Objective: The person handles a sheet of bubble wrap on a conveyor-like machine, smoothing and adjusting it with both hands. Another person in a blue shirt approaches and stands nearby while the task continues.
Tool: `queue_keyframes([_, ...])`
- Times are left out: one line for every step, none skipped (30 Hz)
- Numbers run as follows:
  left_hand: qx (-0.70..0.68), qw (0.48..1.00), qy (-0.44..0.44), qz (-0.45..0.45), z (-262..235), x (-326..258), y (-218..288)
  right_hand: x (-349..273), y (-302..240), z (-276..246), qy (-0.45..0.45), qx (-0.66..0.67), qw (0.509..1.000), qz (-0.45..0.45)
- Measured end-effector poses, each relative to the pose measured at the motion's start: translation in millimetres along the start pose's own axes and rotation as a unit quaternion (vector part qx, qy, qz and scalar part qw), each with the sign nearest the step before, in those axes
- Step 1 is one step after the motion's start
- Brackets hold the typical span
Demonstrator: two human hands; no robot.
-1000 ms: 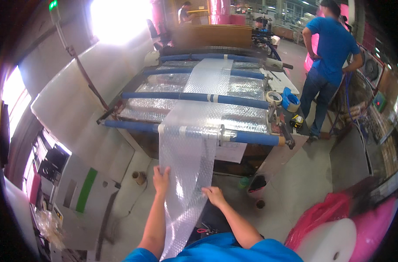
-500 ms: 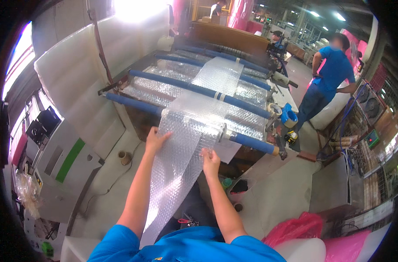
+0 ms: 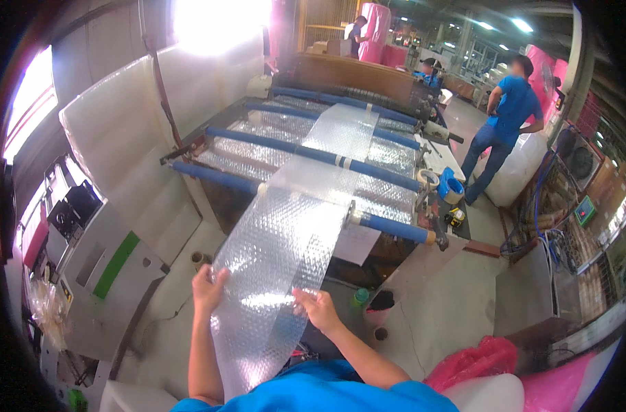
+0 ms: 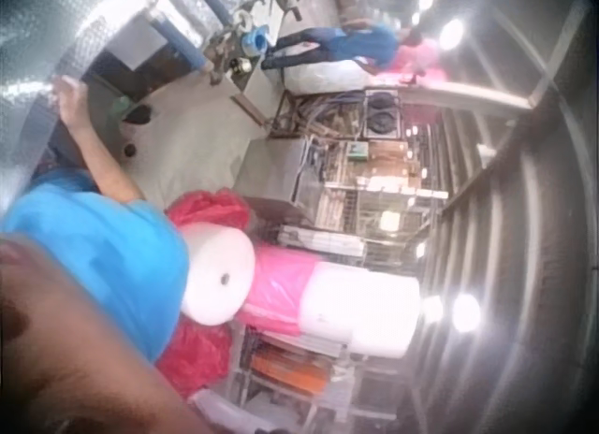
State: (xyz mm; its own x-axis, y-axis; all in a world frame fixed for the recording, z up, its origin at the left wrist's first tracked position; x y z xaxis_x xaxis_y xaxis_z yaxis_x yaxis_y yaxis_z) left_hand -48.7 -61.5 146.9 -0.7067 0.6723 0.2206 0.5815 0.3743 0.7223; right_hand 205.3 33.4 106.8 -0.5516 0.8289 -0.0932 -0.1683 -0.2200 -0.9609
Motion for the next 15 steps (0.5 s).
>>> queue_keyframes([-0.008, 0.999, 0.013, 0.031, -7.2, 2.4, 3.5, -3.7, -7.5, 3.6, -0.017, 0.015, 0.999, -0.029])
queue_keyframes([0.016, 1.000, -0.019, -0.003, -4.8, 3.4, -1.7, -5.4, -6.9, 3.3, 0.000, 0.020, 0.999, -0.035])
queue_keyframes([0.029, 0.999, -0.034, -0.015, 1.4, 4.5, -6.2, -3.9, 1.4, 0.3, 0.013, 0.011, 1.000, -0.007])
queue_keyframes([0.041, 0.999, -0.031, -0.006, 7.5, 1.7, -12.2, -0.2, 13.0, -3.1, 0.019, 0.009, 1.000, 0.002])
queue_keyframes([0.036, 0.995, -0.078, -0.049, 22.5, -2.5, -25.2, 2.5, 29.6, -7.1, 0.026, 0.008, 1.000, 0.011])
queue_keyframes([0.028, 0.992, -0.103, -0.071, 42.1, -3.2, -35.0, 6.9, 49.3, -15.3, 0.060, -0.008, 0.998, 0.032])
queue_keyframes([0.028, 0.985, -0.135, -0.107, 62.9, -5.9, -47.4, 18.5, 62.3, -24.0, 0.061, -0.034, 0.998, 0.006])
queue_keyframes([0.041, 0.987, -0.124, -0.096, 82.2, -6.2, -53.7, 32.6, 73.8, -34.7, 0.062, -0.061, 0.996, -0.019])
queue_keyframes([0.061, 0.986, -0.118, -0.097, 103.3, -2.8, -58.5, 42.2, 87.9, -46.6, 0.081, -0.093, 0.992, -0.008])
queue_keyframes([0.086, 0.983, -0.124, -0.107, 118.8, 0.5, -65.2, 50.1, 96.5, -52.9, 0.068, -0.087, 0.993, -0.042])
queue_keyframes([0.089, 0.986, -0.104, -0.095, 127.3, 2.1, -69.8, 59.5, 104.9, -60.7, 0.073, -0.088, 0.993, -0.041])
queue_keyframes([0.097, 0.986, -0.098, -0.096, 136.1, 1.9, -73.5, 66.5, 111.0, -68.8, 0.086, -0.087, 0.992, -0.037])
queue_keyframes([0.101, 0.988, -0.081, -0.087, 142.9, 3.0, -74.4, 70.0, 116.6, -72.2, 0.087, -0.084, 0.992, -0.036])
queue_keyframes([0.124, 0.984, -0.076, -0.098, 145.9, 1.9, -77.7, 69.8, 122.3, -72.2, 0.097, -0.079, 0.992, -0.033])
queue_keyframes([0.121, 0.984, -0.079, -0.102, 147.3, 0.4, -79.5, 69.3, 126.5, -72.7, 0.107, -0.075, 0.991, -0.019])
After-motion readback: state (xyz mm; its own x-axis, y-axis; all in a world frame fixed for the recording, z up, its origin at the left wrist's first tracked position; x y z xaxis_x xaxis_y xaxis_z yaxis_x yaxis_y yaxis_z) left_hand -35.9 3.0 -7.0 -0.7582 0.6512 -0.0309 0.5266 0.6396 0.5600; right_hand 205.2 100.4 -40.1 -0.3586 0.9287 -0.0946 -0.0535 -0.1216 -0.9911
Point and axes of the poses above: each hand's wrist, its own x-axis towards the middle knuckle, its own z-axis out of the palm, y = z × x, the point moved 5 cm from there along x, towards the middle knuckle, and after that the axes turned 10 degrees about x, right-handed, at the moved point
